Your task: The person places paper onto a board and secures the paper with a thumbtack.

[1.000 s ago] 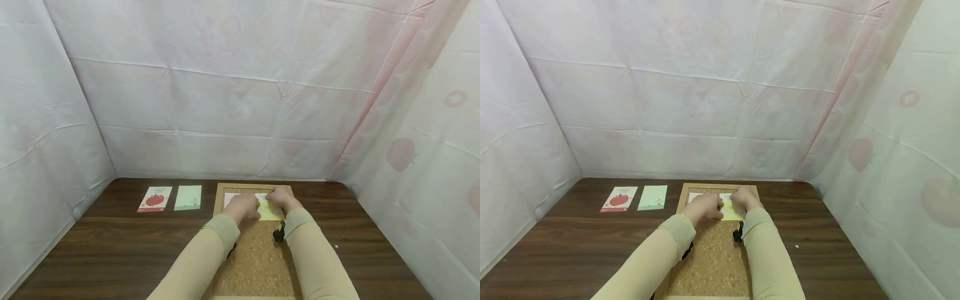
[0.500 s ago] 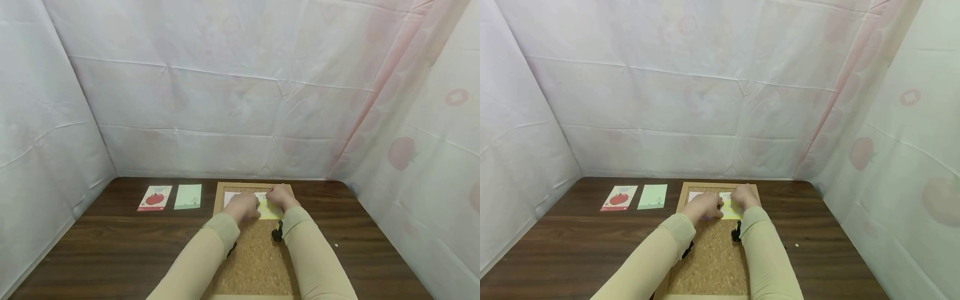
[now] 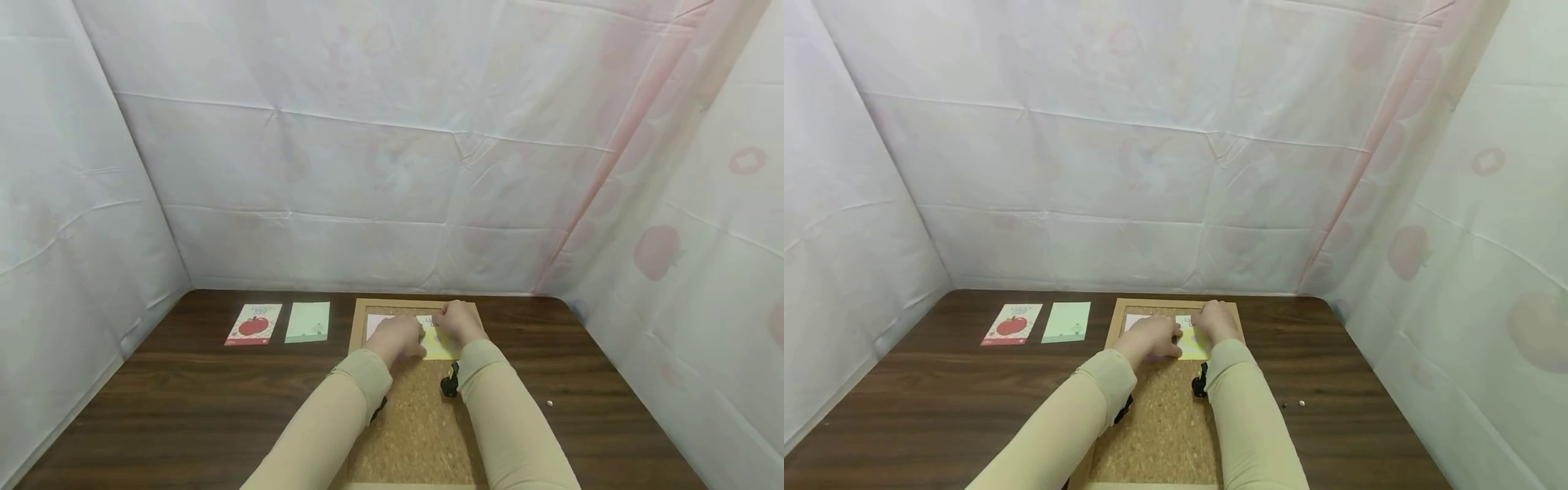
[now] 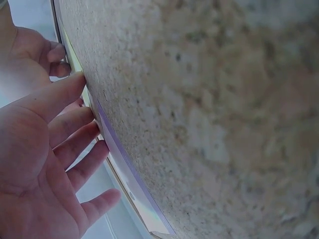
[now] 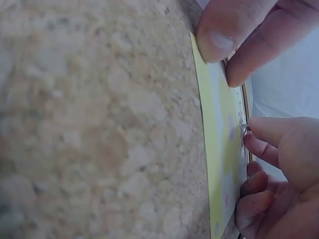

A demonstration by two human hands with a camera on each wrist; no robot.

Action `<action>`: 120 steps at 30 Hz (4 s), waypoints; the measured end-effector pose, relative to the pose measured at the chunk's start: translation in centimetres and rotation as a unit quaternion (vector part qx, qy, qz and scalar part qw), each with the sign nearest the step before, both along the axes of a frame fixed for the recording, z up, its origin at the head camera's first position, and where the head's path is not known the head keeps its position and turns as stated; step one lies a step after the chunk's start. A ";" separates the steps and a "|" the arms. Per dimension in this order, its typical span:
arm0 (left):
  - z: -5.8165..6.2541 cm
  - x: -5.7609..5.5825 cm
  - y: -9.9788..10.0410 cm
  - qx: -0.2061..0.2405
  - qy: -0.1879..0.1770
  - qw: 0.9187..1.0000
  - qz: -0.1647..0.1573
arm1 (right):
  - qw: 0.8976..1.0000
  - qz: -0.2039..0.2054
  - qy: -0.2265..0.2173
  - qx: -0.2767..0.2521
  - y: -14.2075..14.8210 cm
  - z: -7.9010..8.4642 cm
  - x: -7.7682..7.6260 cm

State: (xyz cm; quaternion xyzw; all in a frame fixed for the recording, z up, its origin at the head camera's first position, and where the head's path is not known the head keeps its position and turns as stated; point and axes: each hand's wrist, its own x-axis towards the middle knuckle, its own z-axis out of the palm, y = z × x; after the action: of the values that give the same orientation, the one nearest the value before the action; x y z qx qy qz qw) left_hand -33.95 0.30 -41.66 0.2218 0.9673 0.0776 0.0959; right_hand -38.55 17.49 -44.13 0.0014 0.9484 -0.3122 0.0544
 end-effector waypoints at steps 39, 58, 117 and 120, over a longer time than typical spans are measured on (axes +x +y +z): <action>0.1 0.0 -0.1 -0.010 0.008 1.000 -0.010 | 1.000 0.021 -0.011 -0.009 0.2 0.2 -0.2; 0.4 0.4 -0.1 -0.004 0.020 1.000 -0.014 | 1.000 0.021 -0.005 -0.007 0.1 0.2 -0.1; 0.1 0.3 0.1 -0.015 0.019 1.000 -0.007 | 0.999 -0.027 -0.030 -0.025 0.2 -0.2 0.0; 0.1 0.3 0.1 -0.016 0.020 1.000 -0.007 | 0.999 -0.025 -0.027 -0.026 0.2 -0.3 -0.1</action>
State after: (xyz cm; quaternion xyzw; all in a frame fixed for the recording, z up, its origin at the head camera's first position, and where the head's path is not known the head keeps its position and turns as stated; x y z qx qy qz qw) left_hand -33.69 0.42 -41.57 0.2282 0.9686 0.0571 0.0802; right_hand -38.63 17.70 -44.38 0.0322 0.9380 -0.3376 0.0719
